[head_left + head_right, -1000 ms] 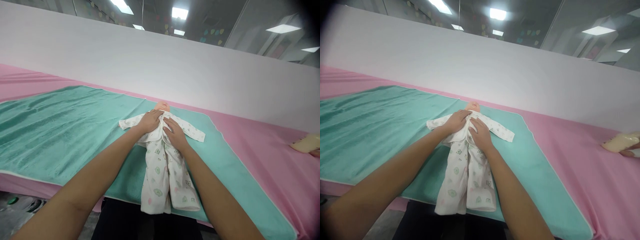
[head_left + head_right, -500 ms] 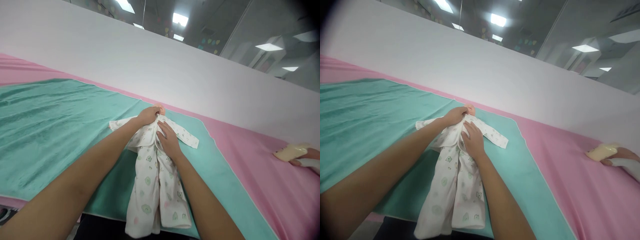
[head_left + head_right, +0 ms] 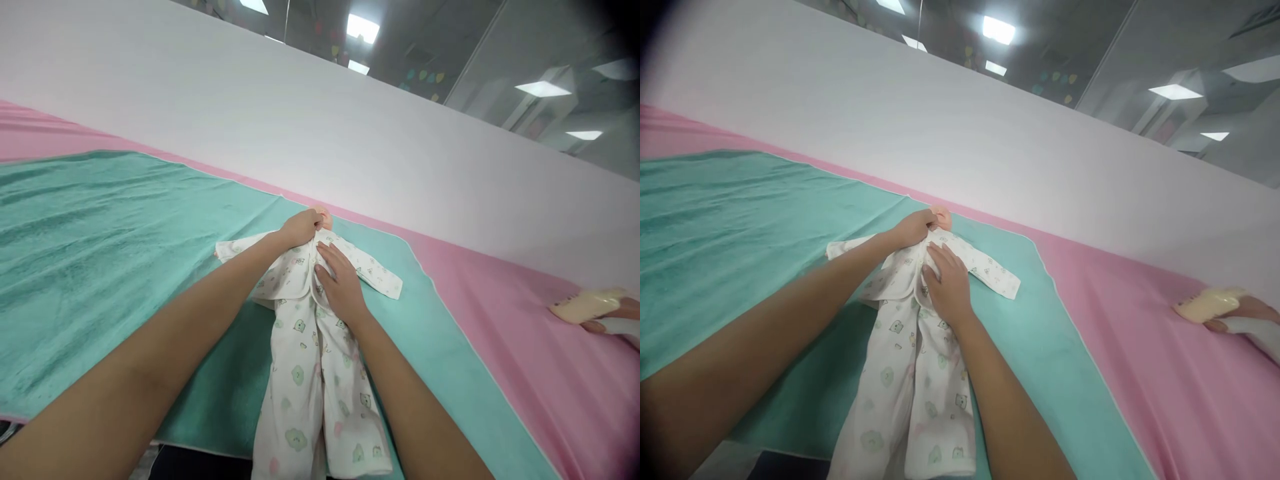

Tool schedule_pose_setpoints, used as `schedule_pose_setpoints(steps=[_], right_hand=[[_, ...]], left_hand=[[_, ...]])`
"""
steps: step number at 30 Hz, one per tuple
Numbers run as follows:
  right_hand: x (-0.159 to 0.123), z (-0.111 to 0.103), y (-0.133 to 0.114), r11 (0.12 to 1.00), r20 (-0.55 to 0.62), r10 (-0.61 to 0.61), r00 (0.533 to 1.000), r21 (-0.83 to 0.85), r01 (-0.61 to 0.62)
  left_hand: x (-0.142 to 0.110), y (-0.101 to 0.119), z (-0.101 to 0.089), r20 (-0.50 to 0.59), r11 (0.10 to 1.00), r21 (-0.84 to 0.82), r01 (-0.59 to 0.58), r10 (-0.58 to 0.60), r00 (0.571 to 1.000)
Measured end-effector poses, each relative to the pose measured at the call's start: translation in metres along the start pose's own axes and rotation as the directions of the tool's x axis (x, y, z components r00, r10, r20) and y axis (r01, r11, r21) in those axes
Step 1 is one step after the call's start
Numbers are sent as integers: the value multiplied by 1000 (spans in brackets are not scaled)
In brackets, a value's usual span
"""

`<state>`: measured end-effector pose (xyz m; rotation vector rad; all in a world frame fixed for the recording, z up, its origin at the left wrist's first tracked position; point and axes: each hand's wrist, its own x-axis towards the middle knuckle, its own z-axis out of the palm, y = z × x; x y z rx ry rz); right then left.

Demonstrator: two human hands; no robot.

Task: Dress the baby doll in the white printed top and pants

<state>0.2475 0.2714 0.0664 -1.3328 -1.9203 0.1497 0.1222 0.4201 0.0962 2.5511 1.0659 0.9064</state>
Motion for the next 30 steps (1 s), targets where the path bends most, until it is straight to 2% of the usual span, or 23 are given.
schedule_pose_setpoints(steps=[5,9,11,14,16,18,21,23,25,27,30], right_hand=[[0,0,2,1000,-6,-3,1000,21,3],[-2,-1,5,997,-16,-3,1000,77,4],[-2,-1,8,992,-23,-9,1000,125,12],[-1,-2,20,981,-42,-2,999,195,10],[0,-2,34,977,-44,48,998,208,-38],[0,-4,55,978,-28,145,989,158,-139],[-5,-13,90,969,8,236,972,-76,-235],[-13,-26,114,943,25,229,973,-254,-215],[-21,-41,136,902,29,255,967,-368,-227],[-29,-56,155,867,38,326,945,-409,-283],[-37,-77,173,847,53,430,901,-368,-382]], left_hand=[[-9,9,-2,-104,974,226,-28,53,993],[-18,18,-8,-90,875,468,-125,188,978],[-23,19,-9,-81,847,508,-156,227,971],[-35,14,-7,-88,850,509,-137,210,974],[-46,8,-5,-85,858,503,-102,167,982],[-62,0,-5,-67,859,508,-59,108,992],[-90,-16,-12,-28,850,526,15,0,1000],[-110,-30,-23,14,844,530,81,-105,994],[-127,-42,-38,62,827,539,160,-228,972],[-141,-52,-53,75,791,570,223,-321,944],[-153,-59,-69,10,727,622,291,-379,925]])
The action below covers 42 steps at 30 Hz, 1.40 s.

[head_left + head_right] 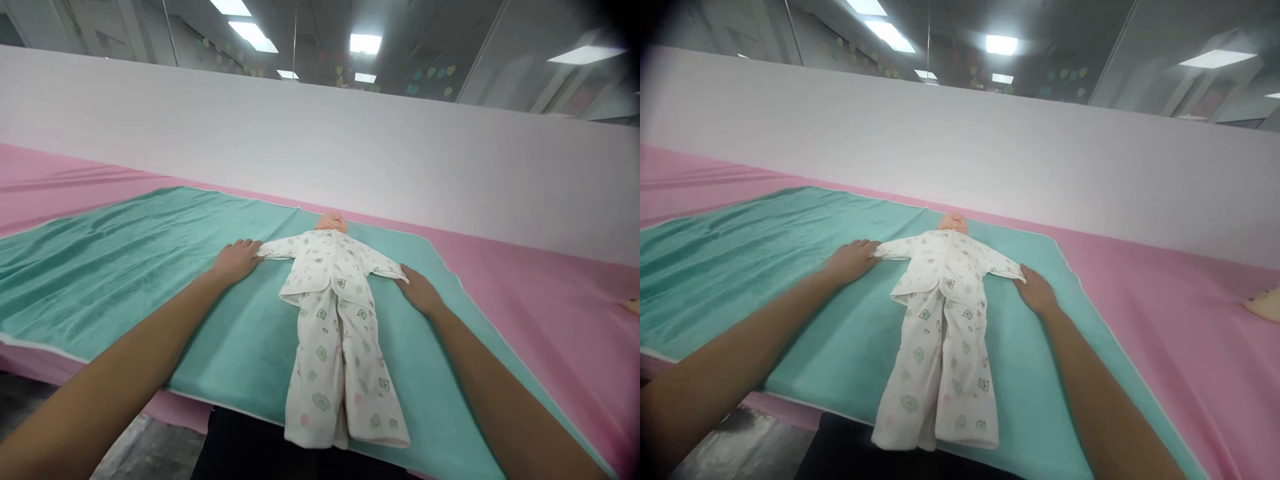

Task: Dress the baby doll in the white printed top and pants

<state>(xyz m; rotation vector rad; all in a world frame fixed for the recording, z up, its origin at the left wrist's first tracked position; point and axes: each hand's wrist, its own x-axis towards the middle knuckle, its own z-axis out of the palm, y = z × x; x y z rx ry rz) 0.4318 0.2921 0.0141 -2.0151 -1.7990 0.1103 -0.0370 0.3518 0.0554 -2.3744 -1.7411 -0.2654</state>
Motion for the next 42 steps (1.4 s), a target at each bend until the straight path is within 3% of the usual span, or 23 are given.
schedule_pose_setpoints(steps=[4,8,10,12,14,18,22,25,28,32,34,36,39,40,42], right_hand=[[-5,-17,14,994,-25,8,1000,106,-5],[-7,-29,18,964,-61,249,967,109,-241],[-7,-30,18,946,-75,311,947,122,-301],[-6,-28,17,946,-65,291,955,168,-277],[-7,-26,15,936,-64,262,963,260,-237],[-9,-23,13,858,-115,259,959,483,-174],[-7,-17,18,781,-178,278,944,614,-114],[-1,-12,27,771,-223,338,915,622,-133],[3,-11,33,826,-267,373,889,532,-186],[-3,-20,20,950,-340,256,905,264,-169],[-15,-25,0,965,-409,220,885,223,-137],[-33,-27,-28,958,-415,162,895,284,-42],[-67,-21,-78,846,-204,-121,971,490,209],[-77,-17,-92,807,-145,-214,966,532,258],[-92,-10,-113,765,-117,-275,954,574,291]], left_hand=[[-4,-7,-5,-29,987,-27,161,-162,986],[-4,-15,-5,-41,948,-106,299,-304,952],[-2,-18,-5,-77,924,-134,359,-371,925],[0,-18,-6,-87,890,-168,425,-443,892],[1,-15,-7,-27,862,-195,469,-482,876],[1,-3,-9,113,855,-269,443,-429,896],[1,-1,-7,42,829,-381,409,-426,904],[2,-8,-3,-24,801,-423,423,-477,879],[3,-15,1,-49,771,-422,477,-545,837],[-3,-11,-1,-31,768,-351,535,-581,813],[-12,2,-6,-96,800,-336,496,-553,827],[-27,22,-13,-167,842,-386,377,-466,869],[-54,63,-21,-148,812,-577,94,-217,965],[-62,76,-22,-136,774,-633,14,-128,982],[-75,98,-21,-140,734,-674,-82,-17,990]])
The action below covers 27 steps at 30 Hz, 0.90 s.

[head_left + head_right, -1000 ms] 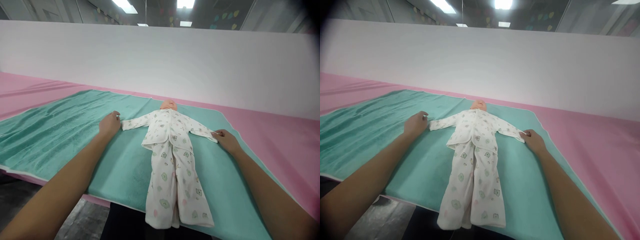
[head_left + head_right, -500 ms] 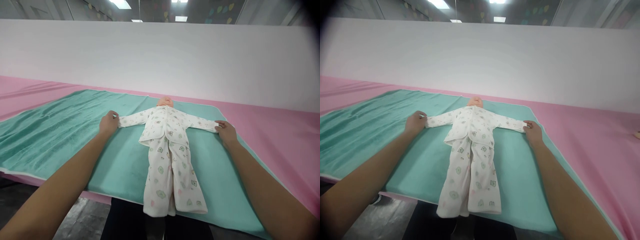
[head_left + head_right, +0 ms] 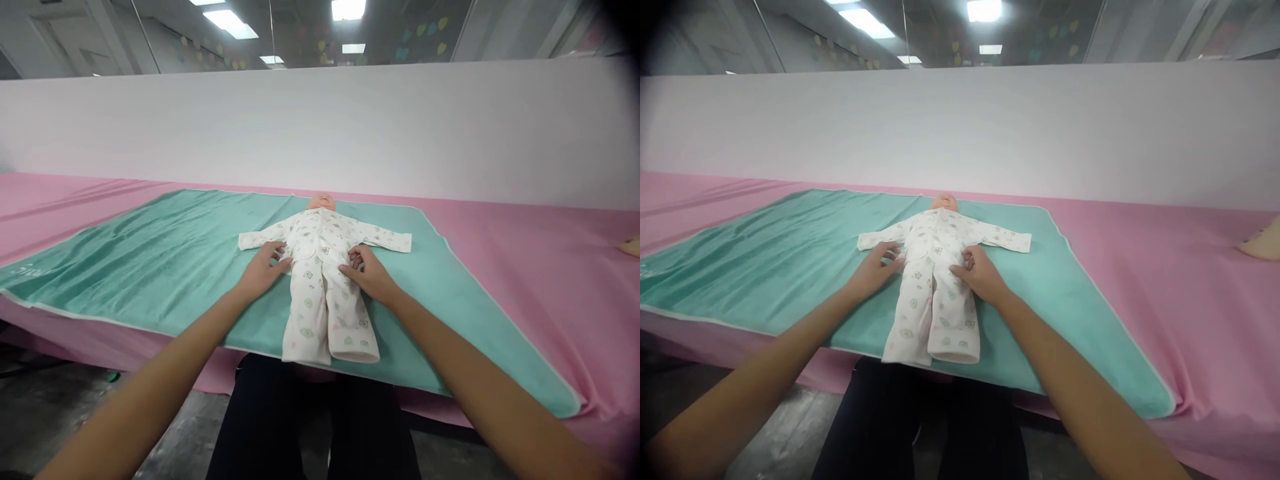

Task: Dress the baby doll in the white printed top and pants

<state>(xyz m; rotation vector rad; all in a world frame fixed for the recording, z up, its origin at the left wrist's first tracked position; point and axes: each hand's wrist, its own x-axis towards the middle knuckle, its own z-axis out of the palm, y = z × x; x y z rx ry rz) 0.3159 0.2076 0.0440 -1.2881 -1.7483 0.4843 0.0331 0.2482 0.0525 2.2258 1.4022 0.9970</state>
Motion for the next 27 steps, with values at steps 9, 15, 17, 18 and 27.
schedule_pose_setpoints(steps=[9,15,17,18,27], right_hand=[[-36,1,-25,992,25,59,998,-113,-56],[-117,-4,-66,998,211,-14,977,67,0],[-136,2,-74,1000,160,2,987,-21,1],[-141,8,-76,996,114,21,993,-84,-12],[-126,51,-92,975,-161,11,987,-219,-46]], left_hand=[[-25,25,6,62,942,313,-118,104,993],[-105,68,-1,9,980,-141,-140,143,990],[-131,79,6,81,969,-120,-216,226,971],[-141,83,11,73,968,-77,-237,243,967],[-142,91,51,-220,970,174,-170,206,954]])
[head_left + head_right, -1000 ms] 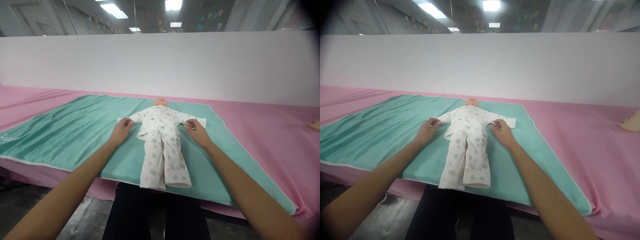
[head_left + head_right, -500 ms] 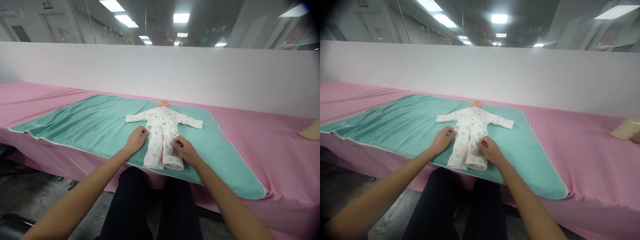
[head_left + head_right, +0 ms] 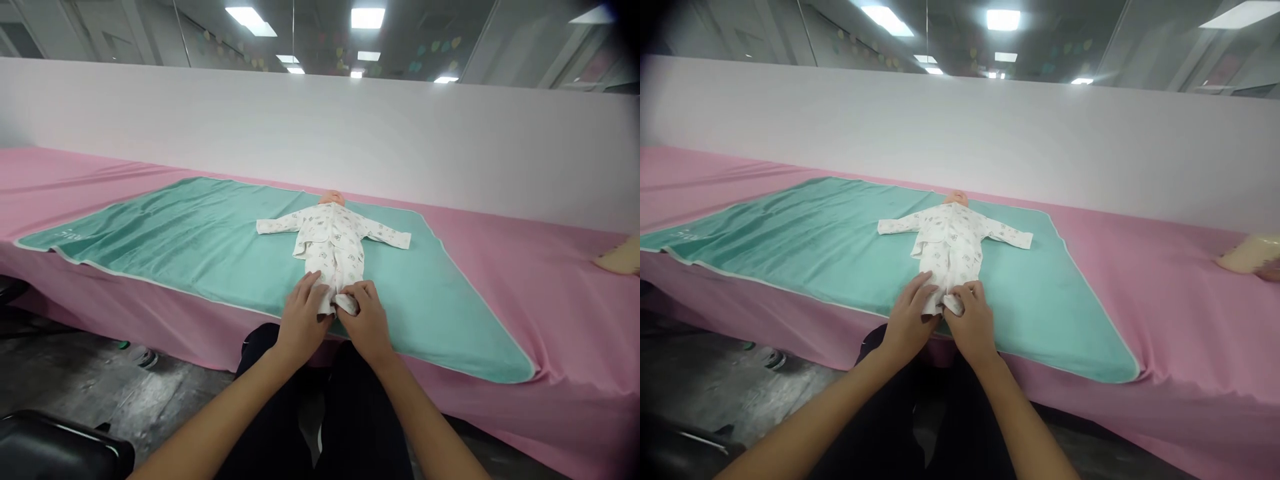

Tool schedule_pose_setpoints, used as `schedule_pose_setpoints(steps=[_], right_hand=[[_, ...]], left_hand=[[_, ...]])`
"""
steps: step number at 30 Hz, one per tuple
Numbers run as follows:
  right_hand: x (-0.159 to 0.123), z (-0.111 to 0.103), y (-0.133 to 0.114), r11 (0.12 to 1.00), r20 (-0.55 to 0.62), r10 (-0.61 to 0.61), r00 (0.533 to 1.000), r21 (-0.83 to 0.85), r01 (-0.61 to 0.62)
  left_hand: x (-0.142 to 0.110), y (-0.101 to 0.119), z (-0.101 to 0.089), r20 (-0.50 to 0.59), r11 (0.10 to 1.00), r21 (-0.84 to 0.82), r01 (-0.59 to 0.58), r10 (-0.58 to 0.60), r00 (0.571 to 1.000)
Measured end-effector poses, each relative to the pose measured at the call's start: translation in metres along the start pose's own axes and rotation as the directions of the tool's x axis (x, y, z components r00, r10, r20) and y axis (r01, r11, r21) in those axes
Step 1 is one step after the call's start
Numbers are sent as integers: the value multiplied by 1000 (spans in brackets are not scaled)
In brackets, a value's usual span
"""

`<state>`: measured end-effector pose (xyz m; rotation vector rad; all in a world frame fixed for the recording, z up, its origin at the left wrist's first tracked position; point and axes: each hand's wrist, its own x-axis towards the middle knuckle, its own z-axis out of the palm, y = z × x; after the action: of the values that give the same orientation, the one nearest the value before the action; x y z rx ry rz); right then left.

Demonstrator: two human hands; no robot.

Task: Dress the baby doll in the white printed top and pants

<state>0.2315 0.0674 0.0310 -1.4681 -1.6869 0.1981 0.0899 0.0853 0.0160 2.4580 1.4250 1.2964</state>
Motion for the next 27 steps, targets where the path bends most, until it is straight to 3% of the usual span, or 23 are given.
schedule_pose_setpoints(steps=[5,11,14,19,27], right_hand=[[2,-13,9,990,-94,-58,994,-136,45],[-6,-19,20,995,-38,27,999,-98,-30],[-5,-20,19,999,-48,18,999,-46,-20],[-2,-27,13,1000,-173,-23,985,9,25],[-28,-20,12,954,-1,-292,957,-69,291]], left_hand=[[17,-5,-11,0,996,-73,-53,54,999],[10,-5,-2,-30,978,-149,145,-151,988],[5,0,4,-36,983,-118,138,-143,989],[10,4,-4,73,997,4,-80,79,994],[9,7,-19,158,914,71,-399,384,910]])
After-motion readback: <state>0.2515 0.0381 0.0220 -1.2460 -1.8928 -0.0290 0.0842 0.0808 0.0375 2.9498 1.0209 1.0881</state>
